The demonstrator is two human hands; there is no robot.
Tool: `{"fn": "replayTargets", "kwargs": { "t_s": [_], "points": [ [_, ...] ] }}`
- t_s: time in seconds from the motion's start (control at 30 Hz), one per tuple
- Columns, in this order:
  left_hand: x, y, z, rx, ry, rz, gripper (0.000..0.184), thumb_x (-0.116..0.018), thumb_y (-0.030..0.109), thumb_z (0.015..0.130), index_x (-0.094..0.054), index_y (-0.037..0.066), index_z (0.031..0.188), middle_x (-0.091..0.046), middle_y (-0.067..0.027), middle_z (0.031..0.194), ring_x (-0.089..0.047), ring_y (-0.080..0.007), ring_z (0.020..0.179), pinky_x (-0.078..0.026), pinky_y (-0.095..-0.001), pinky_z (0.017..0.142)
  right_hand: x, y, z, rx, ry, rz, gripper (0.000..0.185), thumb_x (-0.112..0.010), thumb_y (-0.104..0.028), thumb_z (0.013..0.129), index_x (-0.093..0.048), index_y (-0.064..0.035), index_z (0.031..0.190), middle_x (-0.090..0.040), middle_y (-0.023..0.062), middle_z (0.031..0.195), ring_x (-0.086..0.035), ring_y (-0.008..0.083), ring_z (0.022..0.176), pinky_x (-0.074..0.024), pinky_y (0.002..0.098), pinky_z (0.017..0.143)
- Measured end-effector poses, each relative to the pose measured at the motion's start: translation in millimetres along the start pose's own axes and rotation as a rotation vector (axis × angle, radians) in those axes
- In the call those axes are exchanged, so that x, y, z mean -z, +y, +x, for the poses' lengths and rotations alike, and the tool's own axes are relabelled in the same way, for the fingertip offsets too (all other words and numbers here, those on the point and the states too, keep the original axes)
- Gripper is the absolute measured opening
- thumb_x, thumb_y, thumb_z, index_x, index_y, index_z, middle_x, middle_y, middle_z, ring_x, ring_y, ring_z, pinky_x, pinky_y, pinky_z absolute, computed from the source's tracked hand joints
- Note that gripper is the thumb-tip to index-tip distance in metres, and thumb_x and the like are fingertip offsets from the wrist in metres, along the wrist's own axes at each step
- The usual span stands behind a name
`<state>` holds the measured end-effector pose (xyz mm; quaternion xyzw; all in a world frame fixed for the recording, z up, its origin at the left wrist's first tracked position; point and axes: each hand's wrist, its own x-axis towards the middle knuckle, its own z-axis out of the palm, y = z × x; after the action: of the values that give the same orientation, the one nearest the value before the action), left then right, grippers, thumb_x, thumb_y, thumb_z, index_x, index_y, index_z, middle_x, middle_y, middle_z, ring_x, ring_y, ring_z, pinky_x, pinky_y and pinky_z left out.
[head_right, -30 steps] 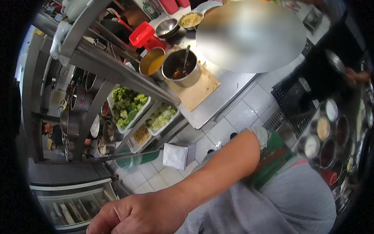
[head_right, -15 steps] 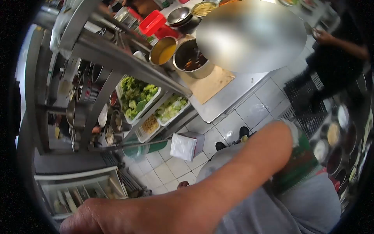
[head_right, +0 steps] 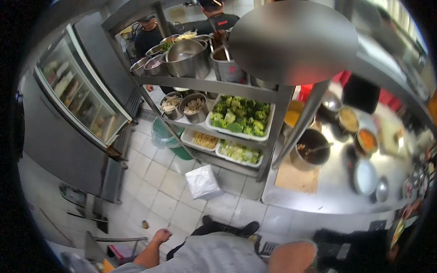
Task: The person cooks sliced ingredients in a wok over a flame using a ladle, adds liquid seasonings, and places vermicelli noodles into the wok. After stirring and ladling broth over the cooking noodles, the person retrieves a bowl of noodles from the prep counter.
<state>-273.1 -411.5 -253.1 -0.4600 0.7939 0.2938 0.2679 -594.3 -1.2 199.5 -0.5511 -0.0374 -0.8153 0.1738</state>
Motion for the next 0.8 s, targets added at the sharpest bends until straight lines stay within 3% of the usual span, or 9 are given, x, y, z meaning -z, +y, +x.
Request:
{"fn": "replayTargets", "kwargs": {
  "t_s": [0.33,0.37,0.43,0.5,0.53,0.6,0.63,0.7,0.8],
  "points": [
    [-32,-93,23,0.079,0.113,-0.476,0.038,-0.065,0.038,0.075,-0.069,0.004,0.090,-0.068,-0.0187,0.093,-0.064,-0.0341,0.092,-0.049,-0.0412,0.084,1,193,-54,-1.400,0.345,-0.031,0.034,-0.050,-0.018,0.095,-0.059,0.0068,0.116,-0.064,0.0190,0.112,-0.061,0.0218,0.101,-0.0476,0.0333,0.086],
    [-21,-105,19,0.068,0.116,-0.398,0.039,-0.062,0.039,0.076,-0.068,0.003,0.092,-0.067,-0.0197,0.095,-0.062,-0.0355,0.094,-0.048,-0.0425,0.085,-10,231,-50,-1.384,0.410,-0.001,0.034,-0.050,-0.018,0.095,-0.059,0.0068,0.116,-0.064,0.0190,0.112,-0.061,0.0218,0.101,-0.0476,0.0333,0.086],
    [-31,-158,34,-0.003,0.096,-0.304,0.042,-0.052,0.039,0.083,-0.067,0.002,0.095,-0.064,-0.0233,0.099,-0.060,-0.0390,0.098,-0.047,-0.0460,0.087,-15,314,-17,-0.921,-0.286,0.545,0.033,-0.047,-0.016,0.096,-0.055,0.0081,0.117,-0.062,0.0231,0.112,-0.062,0.0286,0.100,-0.0485,0.0371,0.088],
    [-23,-205,7,0.100,0.132,-0.329,0.042,-0.042,0.037,0.089,-0.062,0.001,0.082,-0.062,-0.0214,0.084,-0.058,-0.0370,0.074,-0.044,-0.0486,0.068,-14,344,0,-1.085,-0.554,0.645,0.029,-0.046,-0.010,0.095,-0.054,0.0079,0.117,-0.062,0.0258,0.110,-0.061,0.0336,0.102,-0.0477,0.0415,0.090],
    [-16,-235,5,0.169,-0.010,-0.461,0.038,-0.045,0.035,0.090,-0.059,0.002,0.077,-0.060,-0.0139,0.072,-0.054,-0.0273,0.060,-0.041,-0.0435,0.055,-5,356,-11,-1.004,-0.526,0.607,0.030,-0.045,-0.011,0.095,-0.054,0.0074,0.117,-0.061,0.0245,0.112,-0.061,0.0329,0.103,-0.0476,0.0438,0.089],
    [33,-236,-31,0.361,0.138,-0.962,0.020,-0.054,0.025,0.091,-0.059,0.007,0.082,-0.057,0.0003,0.069,-0.051,-0.0133,0.057,-0.039,-0.0338,0.047,15,359,-35,-0.908,-0.392,0.543,0.030,-0.044,-0.015,0.096,-0.055,0.0049,0.116,-0.062,0.0209,0.115,-0.062,0.0305,0.102,-0.0480,0.0447,0.083],
    [53,-262,-34,0.313,0.176,-0.985,0.018,-0.058,0.024,0.090,-0.060,0.006,0.086,-0.058,-0.0006,0.073,-0.053,-0.0137,0.062,-0.042,-0.0313,0.053,23,361,-40,-0.850,-0.269,0.555,0.030,-0.044,-0.017,0.096,-0.056,0.0029,0.115,-0.062,0.0186,0.116,-0.062,0.0290,0.100,-0.0484,0.0433,0.080],
    [154,-277,-70,0.284,0.251,-0.620,0.030,-0.058,0.030,0.091,-0.062,0.002,0.102,-0.064,-0.0072,0.089,-0.060,-0.0172,0.084,-0.047,-0.0314,0.076,73,337,-25,-1.081,-0.433,0.658,0.029,-0.053,-0.009,0.094,-0.056,0.0077,0.118,-0.059,0.0220,0.120,-0.051,0.0325,0.122,-0.0382,0.0445,0.106],
    [374,-220,-139,0.166,0.581,-0.233,0.035,-0.051,0.026,0.096,-0.054,0.002,0.121,-0.061,-0.0120,0.120,-0.057,-0.0197,0.112,-0.044,-0.0345,0.096,71,314,-27,-1.157,0.147,0.376,0.027,-0.043,-0.004,0.095,-0.061,0.0048,0.114,-0.061,0.0241,0.114,-0.056,0.0354,0.115,-0.0355,0.0491,0.107]
  ]
}}
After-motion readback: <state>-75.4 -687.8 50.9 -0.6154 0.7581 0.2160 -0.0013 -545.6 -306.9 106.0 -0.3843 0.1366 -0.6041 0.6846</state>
